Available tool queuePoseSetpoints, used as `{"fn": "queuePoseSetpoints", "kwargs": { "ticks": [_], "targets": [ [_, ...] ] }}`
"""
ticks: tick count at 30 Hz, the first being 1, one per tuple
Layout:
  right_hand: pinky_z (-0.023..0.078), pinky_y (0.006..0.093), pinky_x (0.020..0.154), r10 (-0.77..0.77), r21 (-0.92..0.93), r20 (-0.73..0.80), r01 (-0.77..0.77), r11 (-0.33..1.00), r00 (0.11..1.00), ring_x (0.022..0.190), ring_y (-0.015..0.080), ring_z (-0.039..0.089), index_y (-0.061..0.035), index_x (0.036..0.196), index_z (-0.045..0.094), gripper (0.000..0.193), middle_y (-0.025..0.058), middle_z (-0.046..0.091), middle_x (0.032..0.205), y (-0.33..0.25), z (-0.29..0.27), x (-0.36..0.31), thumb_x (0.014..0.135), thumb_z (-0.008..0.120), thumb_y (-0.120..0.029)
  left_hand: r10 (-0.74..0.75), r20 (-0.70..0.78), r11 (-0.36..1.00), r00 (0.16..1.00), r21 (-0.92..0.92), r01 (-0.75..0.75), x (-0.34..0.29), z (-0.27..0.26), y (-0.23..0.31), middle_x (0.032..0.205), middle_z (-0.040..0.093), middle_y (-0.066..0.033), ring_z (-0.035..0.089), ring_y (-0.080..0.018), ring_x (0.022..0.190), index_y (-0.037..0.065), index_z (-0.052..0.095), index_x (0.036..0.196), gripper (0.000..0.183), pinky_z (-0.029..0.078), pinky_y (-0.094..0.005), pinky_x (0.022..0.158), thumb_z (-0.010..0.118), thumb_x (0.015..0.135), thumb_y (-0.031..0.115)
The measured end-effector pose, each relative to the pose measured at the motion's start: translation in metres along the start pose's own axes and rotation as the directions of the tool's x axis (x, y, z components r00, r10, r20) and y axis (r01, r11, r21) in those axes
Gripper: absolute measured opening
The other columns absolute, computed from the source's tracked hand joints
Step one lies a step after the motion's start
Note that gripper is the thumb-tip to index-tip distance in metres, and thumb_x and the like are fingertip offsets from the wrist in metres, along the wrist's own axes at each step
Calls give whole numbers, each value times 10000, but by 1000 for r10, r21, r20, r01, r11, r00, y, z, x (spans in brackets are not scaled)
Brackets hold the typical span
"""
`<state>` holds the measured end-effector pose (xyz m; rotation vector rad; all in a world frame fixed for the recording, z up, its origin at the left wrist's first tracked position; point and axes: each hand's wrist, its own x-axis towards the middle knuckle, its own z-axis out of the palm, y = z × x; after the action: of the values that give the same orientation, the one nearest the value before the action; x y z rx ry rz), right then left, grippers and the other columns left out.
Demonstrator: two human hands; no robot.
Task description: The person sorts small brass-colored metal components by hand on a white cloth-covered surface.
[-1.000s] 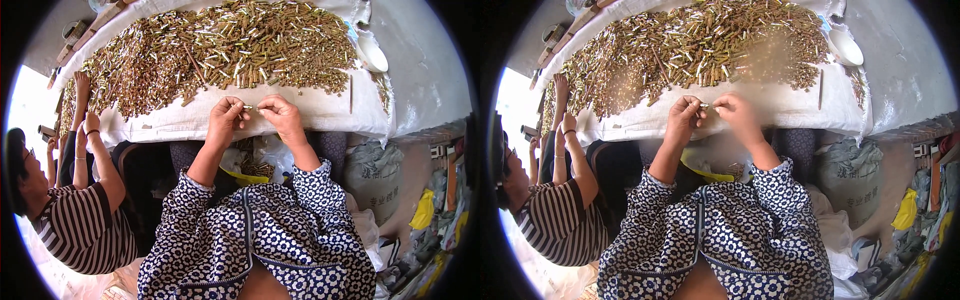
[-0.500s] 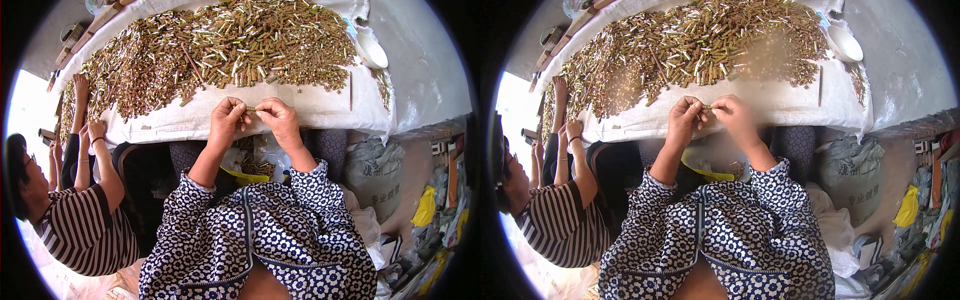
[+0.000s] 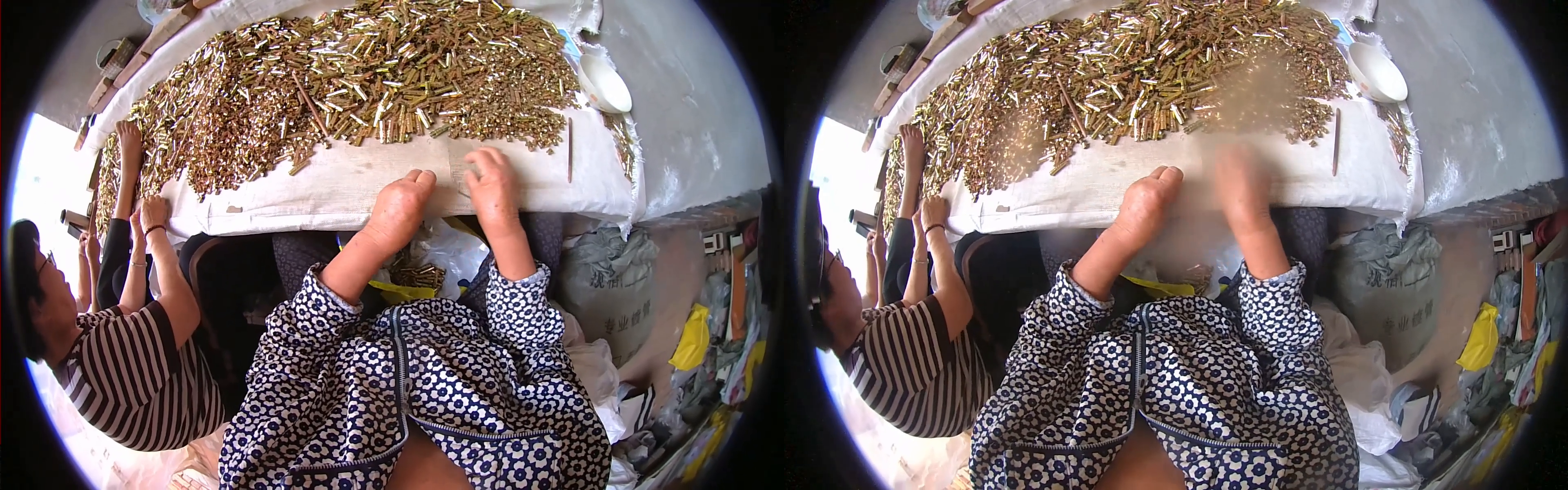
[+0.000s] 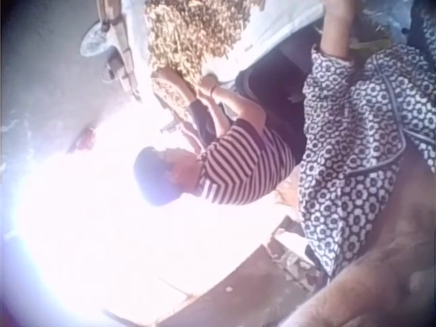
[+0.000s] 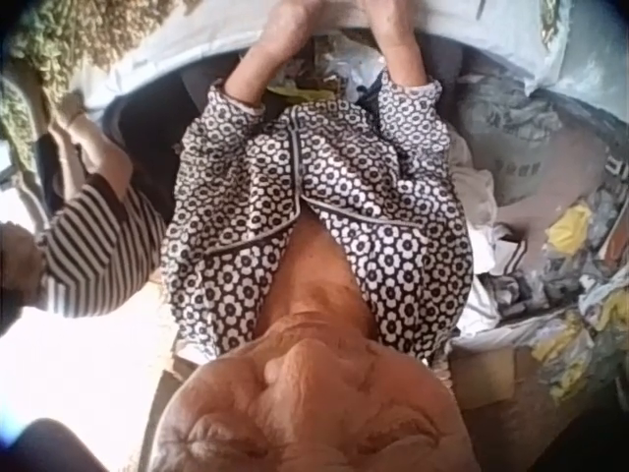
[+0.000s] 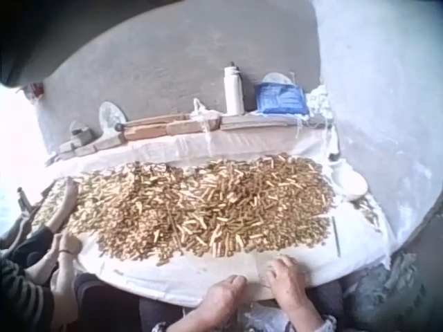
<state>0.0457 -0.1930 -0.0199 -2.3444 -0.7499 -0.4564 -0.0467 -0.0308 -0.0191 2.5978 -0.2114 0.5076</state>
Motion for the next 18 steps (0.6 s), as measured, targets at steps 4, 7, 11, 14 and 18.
{"fn": "queuePoseSetpoints", "kwargs": {
  "ticks": [4,7,11,14,18],
  "targets": [
    [465,397,844,61,-99,-43,-65,993,997,975,306,565,-82,959,626,231,126,602,1062,23,5,12,733,650,-40,-194,-64,925,979,-345,161,-2,0,-7,808,598,-122,607,-264,677,45,506,950,62,493,-368,577,505,889,38],
    [476,400,816,57,-173,-68,-68,983,996,940,304,572,-87,940,622,205,109,611,1013,39,17,12,740,660,-66,-399,-58,751,915,-594,290,10,-11,-14,787,600,-77,605,-166,669,22,509,973,66,495,-317,559,461,929,35],
    [483,402,755,8,-198,-63,-21,980,998,880,300,574,-93,888,608,144,82,610,913,34,20,14,753,658,-92,-361,-250,917,898,-271,293,36,-30,-56,785,612,-139,636,-228,727,5,524,1054,152,509,-355,594,466,918,43],
    [483,401,737,-2,-200,-57,-9,980,998,861,300,573,-94,867,604,121,78,608,882,28,19,13,757,654,-95,-273,-115,941,955,173,289,52,-32,-76,862,628,-204,627,-353,835,12,525,1080,208,499,-429,710,529,883,81],
    [482,399,735,-7,-198,-85,-10,980,996,847,299,571,-82,833,600,94,80,605,875,35,27,10,753,650,-86,-370,-30,925,928,83,371,58,-32,-74,918,627,-224,591,-411,887,21,540,1076,270,469,-462,769,617,828,94]
  ]
}}
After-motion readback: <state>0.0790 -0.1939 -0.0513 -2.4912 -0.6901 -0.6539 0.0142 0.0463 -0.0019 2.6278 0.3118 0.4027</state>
